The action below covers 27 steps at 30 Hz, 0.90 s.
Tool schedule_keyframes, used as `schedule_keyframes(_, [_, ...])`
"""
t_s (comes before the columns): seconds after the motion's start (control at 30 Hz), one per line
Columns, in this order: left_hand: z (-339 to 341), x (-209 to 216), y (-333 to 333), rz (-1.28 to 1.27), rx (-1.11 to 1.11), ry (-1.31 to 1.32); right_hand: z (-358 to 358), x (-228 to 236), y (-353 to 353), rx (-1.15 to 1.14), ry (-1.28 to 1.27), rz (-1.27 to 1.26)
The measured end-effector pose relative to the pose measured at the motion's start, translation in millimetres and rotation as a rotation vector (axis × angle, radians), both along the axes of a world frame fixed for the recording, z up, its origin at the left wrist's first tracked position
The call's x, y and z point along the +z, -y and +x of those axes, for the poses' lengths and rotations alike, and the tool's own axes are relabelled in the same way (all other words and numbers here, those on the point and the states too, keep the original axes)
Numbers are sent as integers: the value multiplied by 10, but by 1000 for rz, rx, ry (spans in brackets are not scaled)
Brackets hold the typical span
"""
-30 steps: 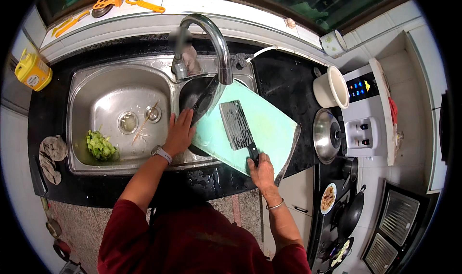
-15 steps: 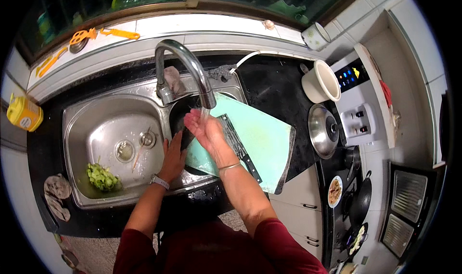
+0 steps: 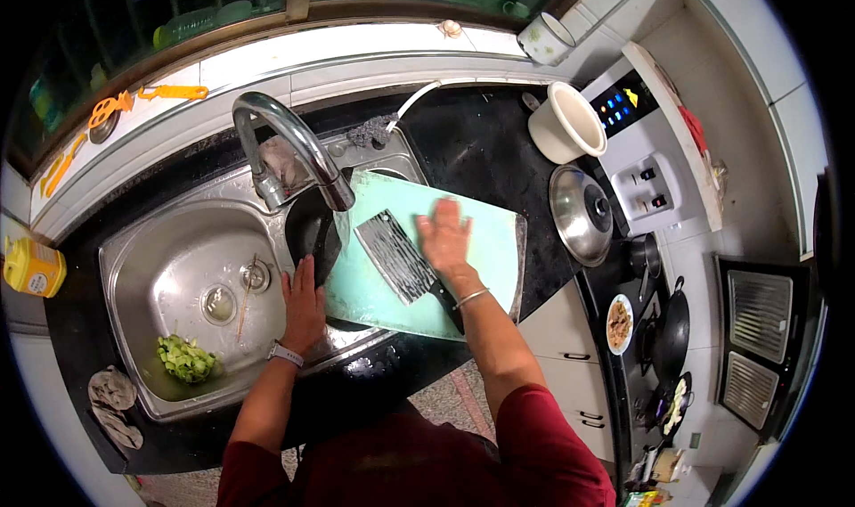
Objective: The person washes a vegetable and a tool in the sink, then washes a cutting board and a knife. They then move to a stove to stir vegetables in a pan, add liquid from a cup, and pour oil from a bottle.
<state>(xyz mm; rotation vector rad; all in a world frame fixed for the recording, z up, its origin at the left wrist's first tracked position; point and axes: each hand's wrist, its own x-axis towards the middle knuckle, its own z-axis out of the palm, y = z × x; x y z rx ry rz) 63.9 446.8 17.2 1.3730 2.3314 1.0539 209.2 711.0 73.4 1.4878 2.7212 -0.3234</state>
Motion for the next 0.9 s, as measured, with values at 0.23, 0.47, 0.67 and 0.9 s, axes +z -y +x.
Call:
schedule_keyframes(0.23, [-33,-38,38,-18,-9,21,222,152,472,386,-229,-257])
schedule_keyframes(0.47, [11,-31,2,-28,-8,-36,975,446,884,403,-268,-118])
schedule_keyframes(0.67, [-41,73,45,17,-33,26,885,336,796,233,-241,4])
schedule_keyframes(0.9, [-322,292,5,196,22,241,973,388,822,142,-287,-39])
